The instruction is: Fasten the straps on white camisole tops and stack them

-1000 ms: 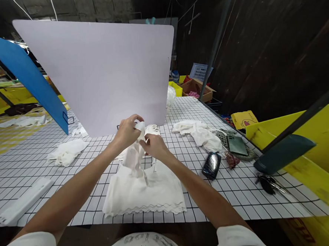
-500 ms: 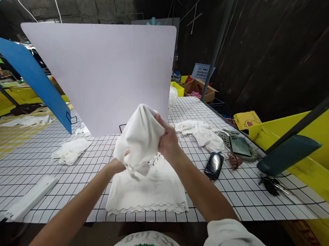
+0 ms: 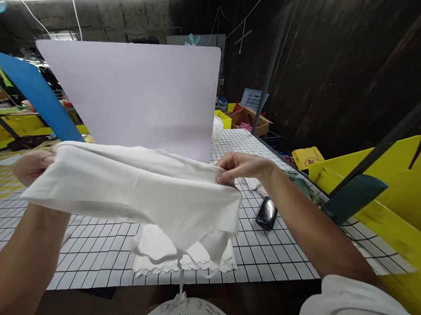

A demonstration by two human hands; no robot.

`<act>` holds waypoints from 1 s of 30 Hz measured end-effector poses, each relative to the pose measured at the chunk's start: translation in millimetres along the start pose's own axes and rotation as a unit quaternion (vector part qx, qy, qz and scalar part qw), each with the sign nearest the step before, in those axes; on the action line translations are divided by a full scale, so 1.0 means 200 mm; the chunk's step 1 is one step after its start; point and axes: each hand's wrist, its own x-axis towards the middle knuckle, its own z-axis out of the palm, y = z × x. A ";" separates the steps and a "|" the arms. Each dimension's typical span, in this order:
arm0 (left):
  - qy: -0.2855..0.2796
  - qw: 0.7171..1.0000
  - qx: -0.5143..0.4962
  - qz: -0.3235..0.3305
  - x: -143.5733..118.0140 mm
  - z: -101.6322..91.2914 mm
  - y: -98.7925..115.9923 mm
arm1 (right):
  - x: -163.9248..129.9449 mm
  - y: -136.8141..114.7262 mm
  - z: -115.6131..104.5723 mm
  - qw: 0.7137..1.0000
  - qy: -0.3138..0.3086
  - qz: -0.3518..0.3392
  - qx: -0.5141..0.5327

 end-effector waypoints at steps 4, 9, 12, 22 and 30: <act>-0.137 0.965 0.221 -0.046 0.05 0.09 0.02 | 0.02 -0.04 -0.09 0.994 0.100 -0.023 0.034; -0.136 0.959 0.241 -0.054 0.14 0.04 -0.08 | 0.02 -0.06 -0.13 0.950 0.274 -0.100 0.107; -0.109 0.977 0.167 -0.073 0.20 -0.01 -0.13 | 0.10 -0.12 -0.09 0.950 0.273 -0.104 0.112; -0.193 0.970 0.129 -0.067 0.35 0.35 -0.10 | 0.42 -0.30 -0.04 0.989 0.126 -0.054 -0.055; -0.183 0.919 0.335 -0.093 0.30 0.12 0.08 | 0.22 -0.18 -0.24 0.969 0.231 -0.076 0.048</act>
